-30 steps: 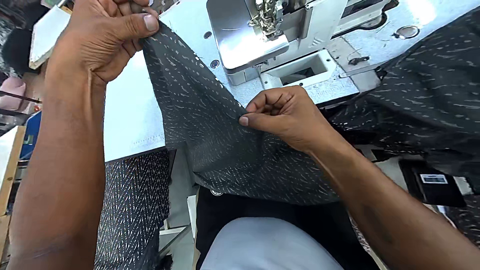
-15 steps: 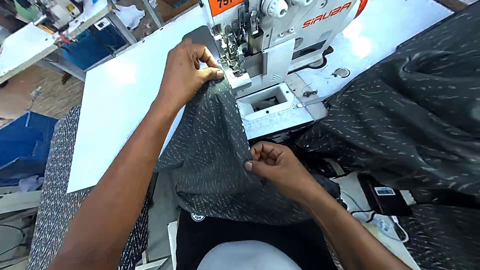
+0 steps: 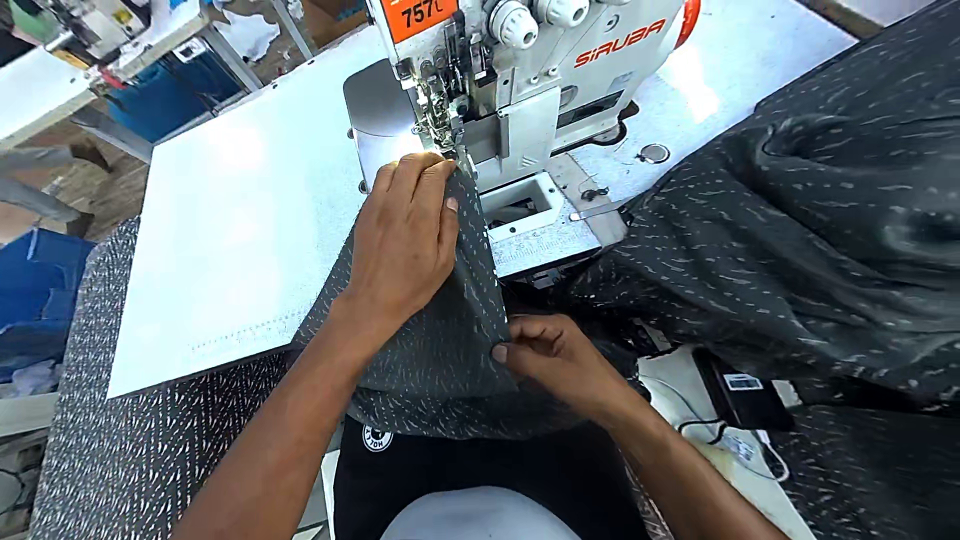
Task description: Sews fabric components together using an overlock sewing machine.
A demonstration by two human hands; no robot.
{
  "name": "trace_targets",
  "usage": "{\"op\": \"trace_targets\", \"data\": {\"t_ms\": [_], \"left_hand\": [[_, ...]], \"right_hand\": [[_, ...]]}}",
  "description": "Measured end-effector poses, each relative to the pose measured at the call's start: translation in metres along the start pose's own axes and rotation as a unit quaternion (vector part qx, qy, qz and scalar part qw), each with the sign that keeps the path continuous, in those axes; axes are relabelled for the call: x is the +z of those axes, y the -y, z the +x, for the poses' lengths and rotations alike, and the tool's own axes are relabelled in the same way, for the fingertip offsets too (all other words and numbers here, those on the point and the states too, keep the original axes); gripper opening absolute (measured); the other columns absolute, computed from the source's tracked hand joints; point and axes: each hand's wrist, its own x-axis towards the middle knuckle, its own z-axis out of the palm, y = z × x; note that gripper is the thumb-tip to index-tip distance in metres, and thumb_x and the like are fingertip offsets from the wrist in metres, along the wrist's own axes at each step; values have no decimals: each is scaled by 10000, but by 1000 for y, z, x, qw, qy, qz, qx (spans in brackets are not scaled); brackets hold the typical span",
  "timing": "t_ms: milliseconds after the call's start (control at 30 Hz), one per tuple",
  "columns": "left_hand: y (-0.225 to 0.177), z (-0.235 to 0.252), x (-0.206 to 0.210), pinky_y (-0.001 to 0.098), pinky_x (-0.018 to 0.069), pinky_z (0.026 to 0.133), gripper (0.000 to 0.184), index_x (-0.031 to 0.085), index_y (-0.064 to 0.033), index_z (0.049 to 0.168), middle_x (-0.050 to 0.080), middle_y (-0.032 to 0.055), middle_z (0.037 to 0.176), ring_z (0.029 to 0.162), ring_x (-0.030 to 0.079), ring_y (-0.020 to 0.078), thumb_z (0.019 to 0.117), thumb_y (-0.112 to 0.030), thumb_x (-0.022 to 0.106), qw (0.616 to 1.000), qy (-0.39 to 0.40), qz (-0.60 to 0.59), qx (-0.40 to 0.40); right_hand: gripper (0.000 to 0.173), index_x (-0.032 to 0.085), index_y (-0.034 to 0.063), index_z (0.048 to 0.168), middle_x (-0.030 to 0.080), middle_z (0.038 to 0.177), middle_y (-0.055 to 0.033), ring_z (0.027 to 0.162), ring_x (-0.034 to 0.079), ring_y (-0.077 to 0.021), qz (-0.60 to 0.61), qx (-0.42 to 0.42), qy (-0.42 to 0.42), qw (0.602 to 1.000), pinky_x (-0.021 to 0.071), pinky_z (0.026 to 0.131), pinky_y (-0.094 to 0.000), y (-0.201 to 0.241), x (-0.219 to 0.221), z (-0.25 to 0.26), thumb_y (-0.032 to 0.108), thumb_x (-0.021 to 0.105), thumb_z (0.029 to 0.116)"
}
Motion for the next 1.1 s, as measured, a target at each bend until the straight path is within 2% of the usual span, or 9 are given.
{"op": "trace_targets", "data": {"t_ms": [167,367,600,700,800,900,1000,1100], "left_hand": [[1,1,1,412,450,1058,431,632,-65,1355,594,122,1400,1295,532,299,1039,-287,443,1000,12,14,-9],[0,2,-1,406,454,1038,433,623,-82,1374,590,114,1396,1280,533,293,1019,-261,452,999,28,27,-18],[-6,6,1,426,482,961,474,616,-134,1404,577,124,1377,1265,529,310,991,-304,456,996,38,70,-28],[-9,6,1,438,476,980,516,592,-126,1436,564,137,1402,1283,521,320,989,-344,454,996,40,70,-33],[-8,-4,-6,464,422,1128,544,476,-44,1489,536,140,1484,1399,484,293,1031,-336,454,997,48,0,-52],[15,5,-4,488,267,1250,573,404,-11,1517,544,121,1498,1440,461,227,1028,-309,416,994,46,-72,-70],[41,27,-1,484,160,1278,574,376,-48,1532,502,77,1543,1473,406,167,1029,-324,389,989,75,-100,-85],[59,48,3,548,84,1280,607,386,-71,1552,446,81,1592,1526,327,200,1035,-388,347,987,99,-81,-92]], "right_hand": [[96,751,101,881,684,716,-25,591,620,-76,8,2,7,1000,534,546,-211,0,-3,3,162,702,937],[103,738,96,865,677,698,-29,581,621,-78,19,4,13,1000,533,536,-213,-1,-7,5,158,702,939],[89,729,94,883,679,706,-23,600,630,-64,53,-23,28,998,543,559,-203,-4,-7,1,148,696,946],[99,726,101,899,674,721,0,633,618,-38,52,-44,25,997,525,593,-189,-4,-7,1,171,686,956],[98,731,104,919,668,719,-5,631,612,-40,50,-58,6,997,517,582,-193,-1,-5,6,172,674,960],[81,708,93,916,650,696,-16,597,605,-52,47,-86,-6,995,518,554,-195,11,-3,15,152,669,956],[83,677,90,882,607,641,-9,534,552,-55,20,-113,-29,993,469,496,-195,18,-4,31,136,653,947],[69,675,96,890,630,661,15,569,571,-34,6,-127,-39,991,465,520,-186,31,-5,52,107,636,946]]}}
